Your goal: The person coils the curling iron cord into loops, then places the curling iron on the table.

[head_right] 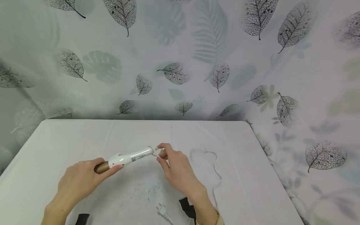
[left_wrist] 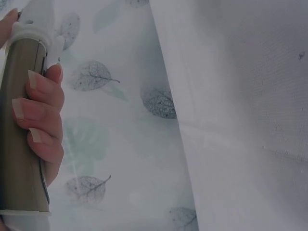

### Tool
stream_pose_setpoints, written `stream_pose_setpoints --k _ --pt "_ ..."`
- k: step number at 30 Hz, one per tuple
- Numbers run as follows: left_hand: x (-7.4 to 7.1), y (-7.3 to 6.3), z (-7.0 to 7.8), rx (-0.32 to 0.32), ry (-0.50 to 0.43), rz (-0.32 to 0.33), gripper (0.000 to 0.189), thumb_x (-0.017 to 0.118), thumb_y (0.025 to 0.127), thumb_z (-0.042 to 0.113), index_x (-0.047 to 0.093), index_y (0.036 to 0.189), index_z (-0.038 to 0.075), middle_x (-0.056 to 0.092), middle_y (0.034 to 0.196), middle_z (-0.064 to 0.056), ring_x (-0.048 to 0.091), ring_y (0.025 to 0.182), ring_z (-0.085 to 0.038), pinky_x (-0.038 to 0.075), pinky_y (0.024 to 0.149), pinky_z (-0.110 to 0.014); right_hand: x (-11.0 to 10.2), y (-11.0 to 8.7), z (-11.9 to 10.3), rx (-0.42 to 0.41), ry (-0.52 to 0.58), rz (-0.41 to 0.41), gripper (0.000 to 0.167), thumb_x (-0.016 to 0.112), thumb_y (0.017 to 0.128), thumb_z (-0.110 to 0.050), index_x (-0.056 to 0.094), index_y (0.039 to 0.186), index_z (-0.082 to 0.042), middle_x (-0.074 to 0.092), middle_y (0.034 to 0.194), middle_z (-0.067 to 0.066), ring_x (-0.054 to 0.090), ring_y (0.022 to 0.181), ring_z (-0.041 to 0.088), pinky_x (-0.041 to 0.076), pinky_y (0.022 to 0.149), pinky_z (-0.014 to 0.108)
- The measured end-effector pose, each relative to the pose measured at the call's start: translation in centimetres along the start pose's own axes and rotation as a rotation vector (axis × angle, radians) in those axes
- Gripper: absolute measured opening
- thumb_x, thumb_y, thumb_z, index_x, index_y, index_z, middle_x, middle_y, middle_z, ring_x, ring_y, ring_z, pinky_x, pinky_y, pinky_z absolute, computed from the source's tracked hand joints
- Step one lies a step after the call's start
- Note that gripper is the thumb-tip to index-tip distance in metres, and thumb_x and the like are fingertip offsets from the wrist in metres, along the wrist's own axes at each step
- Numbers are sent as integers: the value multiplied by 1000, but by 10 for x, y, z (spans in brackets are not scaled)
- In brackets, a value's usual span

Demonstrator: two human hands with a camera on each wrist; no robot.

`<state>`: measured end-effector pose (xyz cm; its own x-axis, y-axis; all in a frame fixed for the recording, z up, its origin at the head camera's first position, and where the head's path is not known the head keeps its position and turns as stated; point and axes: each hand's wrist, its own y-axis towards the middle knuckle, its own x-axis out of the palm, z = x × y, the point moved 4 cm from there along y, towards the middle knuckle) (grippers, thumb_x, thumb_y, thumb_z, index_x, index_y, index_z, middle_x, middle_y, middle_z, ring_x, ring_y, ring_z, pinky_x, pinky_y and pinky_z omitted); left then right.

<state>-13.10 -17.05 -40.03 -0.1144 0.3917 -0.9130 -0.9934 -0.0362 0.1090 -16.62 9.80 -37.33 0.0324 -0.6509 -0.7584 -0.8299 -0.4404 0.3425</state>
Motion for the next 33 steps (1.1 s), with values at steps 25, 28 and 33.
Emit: stream_pose_setpoints --k 25,28,33 --pt "-6 2 -3 -38 -53 -10 57 58 80 80 63 78 23 42 55 5 42 52 -15 31 47 -31 14 4 -3 -301 245 0 27 62 96 2 68 122 1 65 88 0 53 70 3 41 56 13" --pt "-9 1 -4 -65 -51 -6 59 57 80 81 58 76 22 39 55 4 40 51 -15 29 47 -31 15 5 -3 -232 272 2 19 62 97 -2 71 113 -5 67 87 -3 49 65 0 42 52 14" --pt "-15 0 -10 -96 -63 27 60 58 80 80 53 72 21 31 57 5 36 51 -15 26 46 -30 16 5 0 -147 293 -1 14 63 97 -3 72 107 -6 67 83 -3 43 58 -2 42 52 18"
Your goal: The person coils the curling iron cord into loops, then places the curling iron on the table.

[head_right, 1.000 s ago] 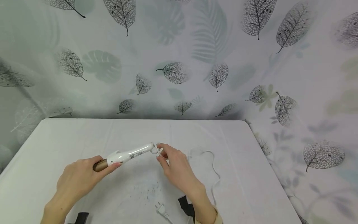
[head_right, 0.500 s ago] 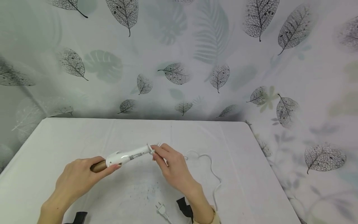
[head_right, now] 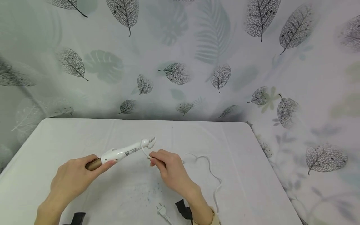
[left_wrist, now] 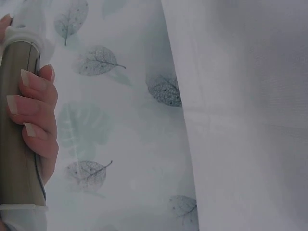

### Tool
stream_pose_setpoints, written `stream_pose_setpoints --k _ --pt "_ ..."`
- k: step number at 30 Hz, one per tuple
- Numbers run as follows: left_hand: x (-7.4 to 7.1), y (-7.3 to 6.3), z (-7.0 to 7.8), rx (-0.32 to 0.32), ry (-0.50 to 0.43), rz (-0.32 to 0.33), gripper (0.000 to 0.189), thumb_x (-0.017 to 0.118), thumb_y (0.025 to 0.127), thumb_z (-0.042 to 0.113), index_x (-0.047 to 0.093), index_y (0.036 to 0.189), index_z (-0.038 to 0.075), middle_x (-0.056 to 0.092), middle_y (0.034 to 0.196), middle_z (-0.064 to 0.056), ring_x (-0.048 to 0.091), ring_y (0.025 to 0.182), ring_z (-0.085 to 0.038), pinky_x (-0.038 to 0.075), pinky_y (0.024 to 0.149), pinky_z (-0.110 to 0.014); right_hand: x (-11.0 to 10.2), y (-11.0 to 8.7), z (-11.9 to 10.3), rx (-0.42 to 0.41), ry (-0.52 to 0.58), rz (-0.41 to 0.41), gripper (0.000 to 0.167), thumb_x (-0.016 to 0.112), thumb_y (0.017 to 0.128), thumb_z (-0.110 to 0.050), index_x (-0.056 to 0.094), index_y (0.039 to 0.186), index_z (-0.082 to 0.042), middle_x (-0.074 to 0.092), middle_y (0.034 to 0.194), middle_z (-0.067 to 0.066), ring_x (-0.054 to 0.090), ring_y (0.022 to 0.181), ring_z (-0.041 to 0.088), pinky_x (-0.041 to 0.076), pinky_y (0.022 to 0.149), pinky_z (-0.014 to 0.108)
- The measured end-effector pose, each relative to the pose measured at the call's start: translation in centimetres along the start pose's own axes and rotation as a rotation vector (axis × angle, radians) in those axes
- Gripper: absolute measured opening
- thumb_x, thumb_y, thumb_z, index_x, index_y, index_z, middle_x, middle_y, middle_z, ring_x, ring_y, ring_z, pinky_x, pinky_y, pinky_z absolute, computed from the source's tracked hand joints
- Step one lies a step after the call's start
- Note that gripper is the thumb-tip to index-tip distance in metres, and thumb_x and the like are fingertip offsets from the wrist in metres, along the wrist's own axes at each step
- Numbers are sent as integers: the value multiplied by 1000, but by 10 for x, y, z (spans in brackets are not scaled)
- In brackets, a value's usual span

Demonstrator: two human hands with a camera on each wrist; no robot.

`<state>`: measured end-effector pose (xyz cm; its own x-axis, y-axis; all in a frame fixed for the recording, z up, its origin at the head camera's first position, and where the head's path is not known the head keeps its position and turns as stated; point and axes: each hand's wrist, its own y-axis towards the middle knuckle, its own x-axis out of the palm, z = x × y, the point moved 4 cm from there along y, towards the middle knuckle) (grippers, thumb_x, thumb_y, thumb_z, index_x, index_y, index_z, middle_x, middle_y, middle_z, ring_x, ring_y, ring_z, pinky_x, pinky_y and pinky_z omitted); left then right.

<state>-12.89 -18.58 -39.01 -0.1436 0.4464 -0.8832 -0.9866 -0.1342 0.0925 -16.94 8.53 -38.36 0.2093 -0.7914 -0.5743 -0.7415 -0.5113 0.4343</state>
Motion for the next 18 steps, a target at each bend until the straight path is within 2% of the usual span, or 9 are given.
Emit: stream_pose_setpoints --k 4,8,11,13,15,18 --pt "-5 -1 -4 -1 -9 30 59 60 80 79 50 69 21 28 57 5 32 51 -14 23 45 -29 -1 0 2 71 8 -18 13 63 96 -4 74 104 -4 67 79 -4 38 58 0 39 55 19" --pt "-8 -1 -5 16 -21 52 57 64 80 76 50 68 22 27 57 6 30 50 -13 22 45 -29 -1 -1 7 176 62 -106 16 59 100 -7 73 108 -3 69 79 -4 35 57 0 35 54 19" --pt "-9 -1 -6 9 -33 44 52 65 79 75 57 72 25 33 56 6 35 52 -14 25 45 -29 -2 -3 12 252 132 -181 20 54 103 -11 72 111 -6 68 79 -2 38 55 2 36 55 20" --pt "-10 -1 -6 7 -43 27 48 65 79 75 63 78 27 41 57 6 41 54 -15 28 47 -29 -2 -3 15 286 170 -224 23 50 106 -15 72 104 -10 66 75 -1 42 55 4 41 61 21" --pt "-10 -1 -6 8 -57 2 45 65 80 75 67 83 30 48 60 6 46 58 -15 31 48 -29 -2 -4 18 302 197 -263 27 46 107 -17 71 98 -12 66 77 -1 45 56 6 43 66 23" --pt "-9 -3 -4 45 -73 -19 40 67 81 71 70 85 31 54 63 8 49 61 -12 34 50 -27 -2 -4 21 300 208 -302 28 45 108 -18 67 92 -12 66 76 0 47 55 9 44 65 22"
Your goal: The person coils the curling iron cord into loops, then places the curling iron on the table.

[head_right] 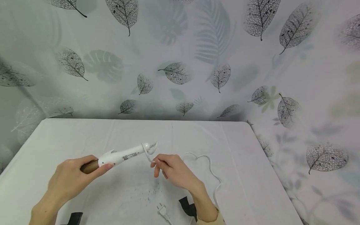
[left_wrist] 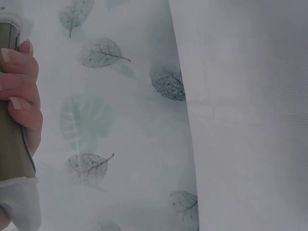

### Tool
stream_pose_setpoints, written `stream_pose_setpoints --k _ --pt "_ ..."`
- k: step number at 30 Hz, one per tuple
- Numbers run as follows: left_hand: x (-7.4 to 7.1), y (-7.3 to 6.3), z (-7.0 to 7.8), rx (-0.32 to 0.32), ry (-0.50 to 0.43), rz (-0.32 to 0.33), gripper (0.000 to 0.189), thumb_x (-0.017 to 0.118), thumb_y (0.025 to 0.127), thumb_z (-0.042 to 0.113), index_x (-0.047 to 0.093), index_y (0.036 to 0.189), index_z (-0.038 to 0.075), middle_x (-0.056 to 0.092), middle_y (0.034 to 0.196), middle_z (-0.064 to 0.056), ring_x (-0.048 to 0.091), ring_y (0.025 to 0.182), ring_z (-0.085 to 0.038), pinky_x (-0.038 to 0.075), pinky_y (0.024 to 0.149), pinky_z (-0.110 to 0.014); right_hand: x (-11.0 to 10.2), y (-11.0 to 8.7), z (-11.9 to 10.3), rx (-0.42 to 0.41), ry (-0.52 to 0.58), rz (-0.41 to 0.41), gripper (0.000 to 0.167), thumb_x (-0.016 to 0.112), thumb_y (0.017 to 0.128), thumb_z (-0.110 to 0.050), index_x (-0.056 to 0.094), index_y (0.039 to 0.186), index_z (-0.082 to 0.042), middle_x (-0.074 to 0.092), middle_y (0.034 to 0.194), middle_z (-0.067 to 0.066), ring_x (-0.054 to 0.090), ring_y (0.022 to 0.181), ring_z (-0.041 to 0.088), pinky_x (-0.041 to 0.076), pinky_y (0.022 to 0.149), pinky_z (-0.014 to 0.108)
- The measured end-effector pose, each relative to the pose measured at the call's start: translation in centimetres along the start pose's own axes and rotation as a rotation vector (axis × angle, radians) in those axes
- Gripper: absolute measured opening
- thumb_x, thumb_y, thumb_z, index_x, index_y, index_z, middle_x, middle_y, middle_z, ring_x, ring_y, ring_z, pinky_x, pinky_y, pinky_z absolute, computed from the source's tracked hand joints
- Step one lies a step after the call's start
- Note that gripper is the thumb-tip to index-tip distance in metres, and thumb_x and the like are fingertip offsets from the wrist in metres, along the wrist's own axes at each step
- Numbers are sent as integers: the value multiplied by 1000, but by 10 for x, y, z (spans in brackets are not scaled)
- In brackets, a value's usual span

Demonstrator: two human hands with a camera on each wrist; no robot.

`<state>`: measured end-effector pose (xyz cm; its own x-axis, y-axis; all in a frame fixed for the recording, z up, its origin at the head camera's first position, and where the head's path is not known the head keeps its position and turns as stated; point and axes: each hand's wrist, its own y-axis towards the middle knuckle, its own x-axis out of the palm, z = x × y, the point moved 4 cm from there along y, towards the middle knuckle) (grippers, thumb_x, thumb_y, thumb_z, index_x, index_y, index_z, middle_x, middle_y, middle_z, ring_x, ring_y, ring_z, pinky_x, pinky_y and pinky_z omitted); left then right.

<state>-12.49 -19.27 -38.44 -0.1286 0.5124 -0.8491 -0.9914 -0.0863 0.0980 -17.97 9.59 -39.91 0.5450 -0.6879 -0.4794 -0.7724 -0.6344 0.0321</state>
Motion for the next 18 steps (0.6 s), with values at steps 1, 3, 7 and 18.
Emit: stream_pose_setpoints --k 1,3,7,18 --pt "1 -1 0 9 -4 -7 39 67 81 71 69 84 32 53 63 9 48 61 -11 34 50 -27 0 0 1 0 1 -7 28 45 108 -17 67 93 -10 67 76 1 48 55 11 44 63 22" --pt "2 -2 1 30 -8 -14 37 69 80 70 67 80 33 48 60 11 45 59 -7 32 50 -25 -1 -1 3 0 -5 -6 24 46 107 -15 66 96 -8 66 73 5 49 56 14 41 57 21" --pt "5 -3 2 64 -13 -28 34 71 80 68 63 76 35 43 58 14 43 57 -4 31 51 -24 -1 0 7 19 -18 -8 20 49 105 -9 63 92 -6 62 67 9 53 58 22 42 58 22" --pt "22 -4 13 221 -86 -150 34 72 78 68 58 66 40 30 53 25 32 52 4 30 50 -19 -2 3 9 -13 -183 74 18 58 98 -1 64 86 -14 61 72 -6 50 62 4 42 57 21"
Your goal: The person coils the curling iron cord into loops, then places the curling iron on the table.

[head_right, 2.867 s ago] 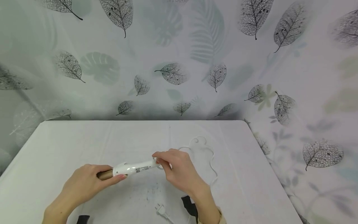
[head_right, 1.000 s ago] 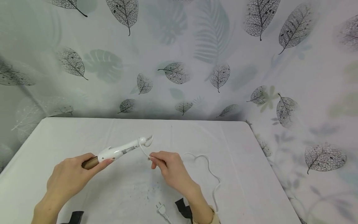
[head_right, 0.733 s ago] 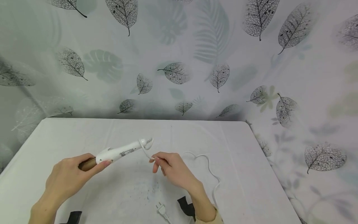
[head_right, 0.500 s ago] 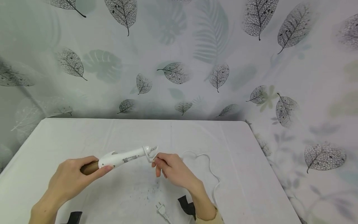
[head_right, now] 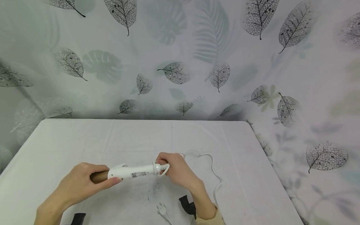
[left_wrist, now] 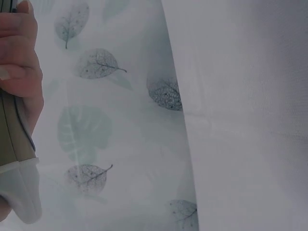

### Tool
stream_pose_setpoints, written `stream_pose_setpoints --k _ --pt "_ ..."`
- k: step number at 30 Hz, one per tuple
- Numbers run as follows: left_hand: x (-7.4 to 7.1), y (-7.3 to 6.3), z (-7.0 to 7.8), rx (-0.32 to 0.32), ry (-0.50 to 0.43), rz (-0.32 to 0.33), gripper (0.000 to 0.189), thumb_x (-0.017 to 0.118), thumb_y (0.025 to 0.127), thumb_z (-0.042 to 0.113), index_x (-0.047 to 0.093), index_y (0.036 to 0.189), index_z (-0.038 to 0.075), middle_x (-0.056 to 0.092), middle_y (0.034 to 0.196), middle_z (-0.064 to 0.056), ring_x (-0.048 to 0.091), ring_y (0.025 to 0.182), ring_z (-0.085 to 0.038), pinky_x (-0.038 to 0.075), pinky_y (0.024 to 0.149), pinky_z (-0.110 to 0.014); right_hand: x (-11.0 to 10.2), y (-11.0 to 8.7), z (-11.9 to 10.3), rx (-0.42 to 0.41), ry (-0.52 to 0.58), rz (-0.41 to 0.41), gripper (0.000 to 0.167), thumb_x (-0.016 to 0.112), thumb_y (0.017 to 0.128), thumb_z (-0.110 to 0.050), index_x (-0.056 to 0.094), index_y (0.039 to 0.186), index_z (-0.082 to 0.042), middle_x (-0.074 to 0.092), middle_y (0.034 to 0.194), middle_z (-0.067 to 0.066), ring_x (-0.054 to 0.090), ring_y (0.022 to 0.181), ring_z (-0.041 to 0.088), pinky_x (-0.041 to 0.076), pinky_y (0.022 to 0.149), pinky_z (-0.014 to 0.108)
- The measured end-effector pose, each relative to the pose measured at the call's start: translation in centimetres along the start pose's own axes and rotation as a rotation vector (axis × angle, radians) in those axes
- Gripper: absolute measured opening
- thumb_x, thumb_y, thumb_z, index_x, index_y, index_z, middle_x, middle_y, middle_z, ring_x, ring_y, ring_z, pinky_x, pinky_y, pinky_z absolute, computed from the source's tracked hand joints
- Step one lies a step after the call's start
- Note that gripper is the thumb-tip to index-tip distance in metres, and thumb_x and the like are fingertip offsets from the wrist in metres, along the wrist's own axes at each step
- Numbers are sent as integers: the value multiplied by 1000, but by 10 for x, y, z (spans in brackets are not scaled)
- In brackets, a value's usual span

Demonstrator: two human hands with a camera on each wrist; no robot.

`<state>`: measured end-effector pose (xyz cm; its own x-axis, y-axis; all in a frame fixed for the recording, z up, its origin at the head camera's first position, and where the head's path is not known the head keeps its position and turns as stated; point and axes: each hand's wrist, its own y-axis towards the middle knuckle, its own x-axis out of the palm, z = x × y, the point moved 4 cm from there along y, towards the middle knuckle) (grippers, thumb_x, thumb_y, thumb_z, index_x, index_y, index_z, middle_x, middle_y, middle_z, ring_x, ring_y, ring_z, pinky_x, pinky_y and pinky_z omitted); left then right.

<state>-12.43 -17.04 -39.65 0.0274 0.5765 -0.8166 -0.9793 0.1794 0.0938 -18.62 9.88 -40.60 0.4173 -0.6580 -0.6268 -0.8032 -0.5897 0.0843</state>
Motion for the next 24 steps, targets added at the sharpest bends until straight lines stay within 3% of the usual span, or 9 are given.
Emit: stream_pose_setpoints --k 3,6,16,20,24 --pt "3 0 1 15 -12 -56 39 71 76 71 56 64 37 22 55 22 26 52 4 26 49 -18 -5 -1 0 -16 -41 37 13 65 98 -19 68 85 -17 64 74 -9 52 64 3 45 59 22" --pt "5 0 1 11 -26 -111 40 70 75 73 58 65 37 26 54 22 29 52 4 27 49 -19 -8 -2 2 -12 -25 39 11 70 93 -27 71 86 -19 67 76 -9 55 66 3 46 61 22" --pt "10 1 3 -55 -4 -231 44 68 70 80 61 64 37 36 54 18 37 53 0 32 50 -20 -13 -5 -1 41 169 21 14 81 84 -29 77 79 -17 72 74 2 57 61 7 50 60 24" --pt "12 3 2 -102 21 -238 46 67 67 83 63 66 37 44 56 15 41 55 -3 34 51 -22 -11 -6 -6 44 180 49 11 82 84 -27 78 79 -17 73 75 2 59 61 7 50 59 23" --pt "15 3 2 -145 21 -240 49 67 65 84 64 67 34 44 56 14 42 55 -5 33 51 -23 -10 -8 -15 -21 132 66 6 80 85 -22 79 81 -18 70 70 -6 53 56 4 46 55 21"
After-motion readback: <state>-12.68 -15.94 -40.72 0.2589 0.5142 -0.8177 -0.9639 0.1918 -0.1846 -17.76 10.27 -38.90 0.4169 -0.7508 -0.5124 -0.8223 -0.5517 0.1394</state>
